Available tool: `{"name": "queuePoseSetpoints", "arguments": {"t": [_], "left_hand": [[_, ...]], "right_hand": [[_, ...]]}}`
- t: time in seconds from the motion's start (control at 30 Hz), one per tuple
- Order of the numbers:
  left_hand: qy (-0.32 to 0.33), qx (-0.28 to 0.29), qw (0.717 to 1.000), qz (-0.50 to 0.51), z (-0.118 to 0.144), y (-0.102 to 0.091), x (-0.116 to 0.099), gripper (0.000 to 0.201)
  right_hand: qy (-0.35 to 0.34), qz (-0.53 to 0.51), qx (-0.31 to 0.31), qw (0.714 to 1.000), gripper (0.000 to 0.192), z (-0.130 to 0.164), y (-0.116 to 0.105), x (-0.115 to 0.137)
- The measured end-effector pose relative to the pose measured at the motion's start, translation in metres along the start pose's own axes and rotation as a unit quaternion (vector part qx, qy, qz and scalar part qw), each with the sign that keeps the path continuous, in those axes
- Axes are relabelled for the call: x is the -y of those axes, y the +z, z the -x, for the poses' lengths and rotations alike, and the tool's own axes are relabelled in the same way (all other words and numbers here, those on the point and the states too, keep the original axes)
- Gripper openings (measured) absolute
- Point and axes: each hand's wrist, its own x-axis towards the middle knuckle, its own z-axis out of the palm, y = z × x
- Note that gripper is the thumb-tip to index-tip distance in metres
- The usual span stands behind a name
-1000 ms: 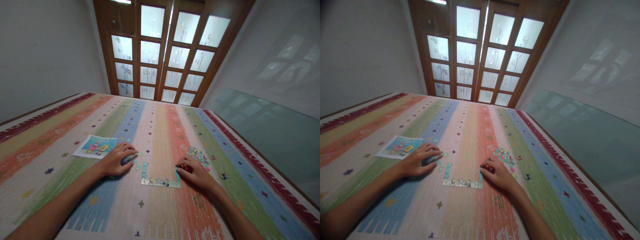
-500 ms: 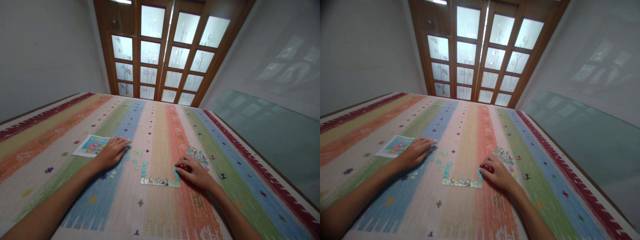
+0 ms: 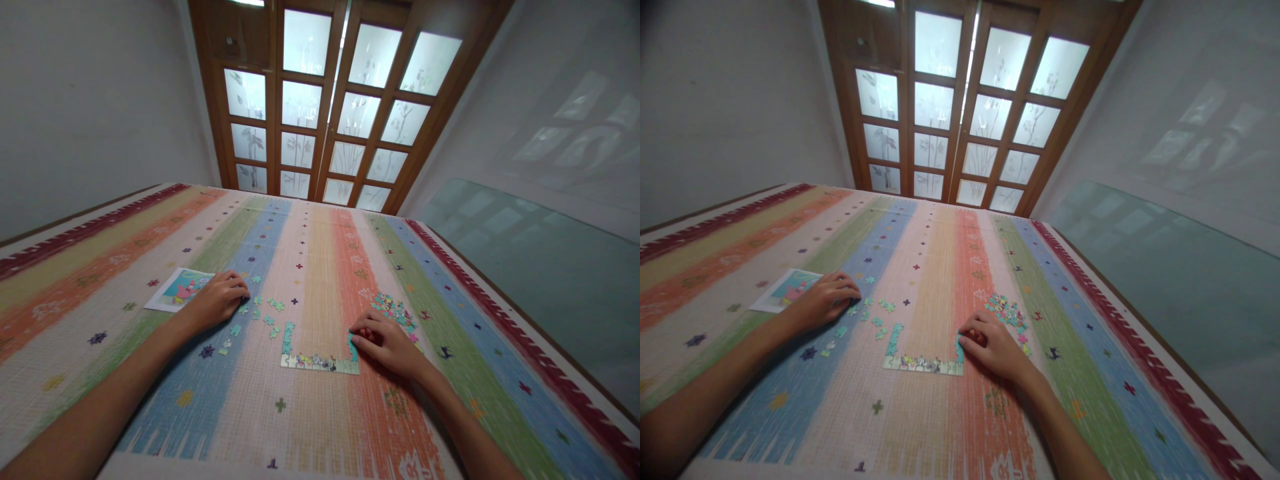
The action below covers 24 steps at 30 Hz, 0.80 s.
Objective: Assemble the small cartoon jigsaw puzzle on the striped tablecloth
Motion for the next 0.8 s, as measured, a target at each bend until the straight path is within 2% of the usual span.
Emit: {"name": "queuePoseSetpoints", "arguments": {"t": [0.8], "left_hand": [[-0.038, 0.045, 0.998, -0.019, -0.003, -0.010, -0.013, 0.024]], "right_hand": [[-0.006, 0.011, 0.002, 1.000, 0.018, 0.000, 0.000, -0.001]]}}
